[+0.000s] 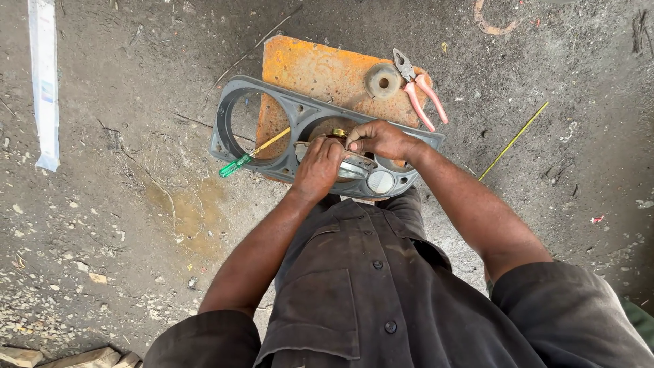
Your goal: Repairing a vehicle headlight assembly by dismantling and adjusting internal components.
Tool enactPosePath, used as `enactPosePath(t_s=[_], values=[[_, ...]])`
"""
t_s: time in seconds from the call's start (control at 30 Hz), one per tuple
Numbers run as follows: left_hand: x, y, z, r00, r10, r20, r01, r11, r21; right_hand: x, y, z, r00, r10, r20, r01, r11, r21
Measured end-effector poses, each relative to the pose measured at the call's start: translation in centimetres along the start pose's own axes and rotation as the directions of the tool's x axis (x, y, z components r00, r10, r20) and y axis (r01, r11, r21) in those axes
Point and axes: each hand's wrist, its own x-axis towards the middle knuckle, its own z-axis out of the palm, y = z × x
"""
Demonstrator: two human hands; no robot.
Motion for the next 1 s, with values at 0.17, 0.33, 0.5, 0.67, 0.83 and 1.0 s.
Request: enactPosePath(t_s=[0.17,0.33,0.5,0.67,0.83,1.0], values=[[-0.1,0.0,0.1,1.000,0.013,-0.024,-0.012,1.000,0.010,0.0,0.1,-0.2,1.000,-0.014,0.006,0.013,0.999,0.053],[0.5,0.1,-0.7,0.997,0.037,-0.063,-0.036,0.999,0.019,0.8,1.8,0.1,0.992,-0.122,-0.020,0.123,0.992,0.023],[1.9,1.7,-2.0,0.985,0.087,-0.152,-0.090,0.996,-0.018,2.3,5.9,1.2,0.944,-0.316,-0.098,0.309,0.948,-0.078],[0.7,-0.1,-0.2,0.993,0.056,-0.107,-0.057,0.998,-0.008,2.1,4.5,1.4,0.941,-0.318,-0.115,0.303,0.944,-0.131],[0.0,-0.7,0.6,0.991,0.038,-0.126,-0.033,0.999,0.042,3.3,4.6,1.9,0.969,-0.238,-0.066,0.225,0.961,-0.160],[-0.2,-1.9,1.9,0.990,0.063,-0.125,-0.044,0.988,0.151,4.3,4.4,2.1,0.968,-0.221,-0.114,0.202,0.966,-0.162]])
